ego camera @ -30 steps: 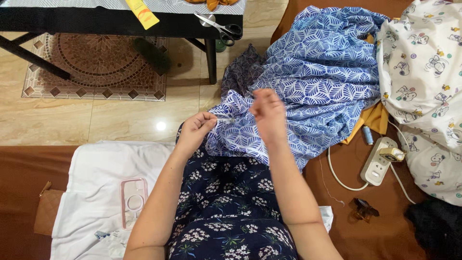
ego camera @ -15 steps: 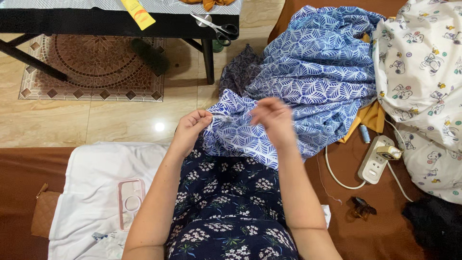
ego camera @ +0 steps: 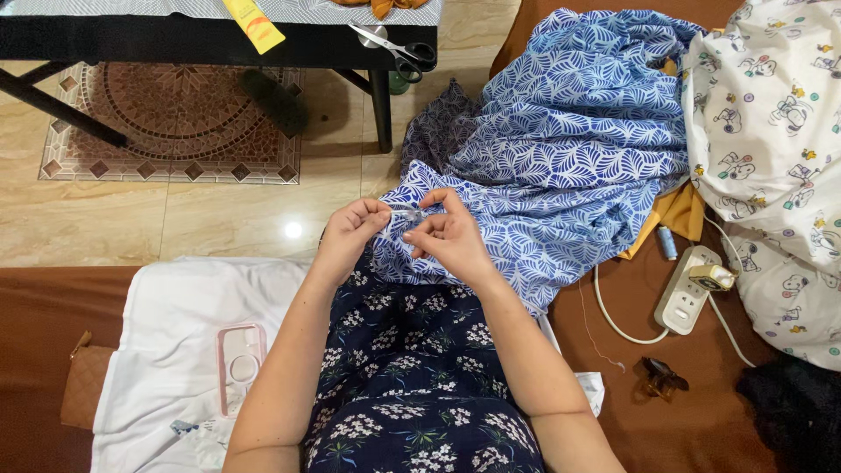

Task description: The person hand-sews a white elastic band onto the edge of a blue patterned fabric by hand, pulling the thread through the material and then cutting the thread with scissors.

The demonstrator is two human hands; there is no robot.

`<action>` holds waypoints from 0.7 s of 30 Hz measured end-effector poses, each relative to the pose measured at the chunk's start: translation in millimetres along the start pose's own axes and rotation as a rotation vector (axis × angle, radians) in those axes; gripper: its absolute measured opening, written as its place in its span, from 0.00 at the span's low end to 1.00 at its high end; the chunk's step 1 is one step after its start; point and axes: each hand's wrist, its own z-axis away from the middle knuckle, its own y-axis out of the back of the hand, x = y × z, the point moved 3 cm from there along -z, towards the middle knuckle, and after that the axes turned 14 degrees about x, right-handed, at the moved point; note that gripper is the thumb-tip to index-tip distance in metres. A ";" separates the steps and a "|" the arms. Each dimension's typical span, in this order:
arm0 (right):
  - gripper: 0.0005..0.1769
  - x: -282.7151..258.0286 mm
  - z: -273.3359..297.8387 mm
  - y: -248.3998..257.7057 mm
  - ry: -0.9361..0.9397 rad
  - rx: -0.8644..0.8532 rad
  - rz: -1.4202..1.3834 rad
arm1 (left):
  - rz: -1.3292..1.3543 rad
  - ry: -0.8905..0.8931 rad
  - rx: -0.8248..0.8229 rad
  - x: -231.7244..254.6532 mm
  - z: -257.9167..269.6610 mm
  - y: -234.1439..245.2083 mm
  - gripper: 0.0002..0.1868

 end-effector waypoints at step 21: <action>0.02 -3.2 -12.5 33.5 0.167 0.016 -0.265 | -0.175 -0.044 0.173 -59.7 -64.6 15.8 0.09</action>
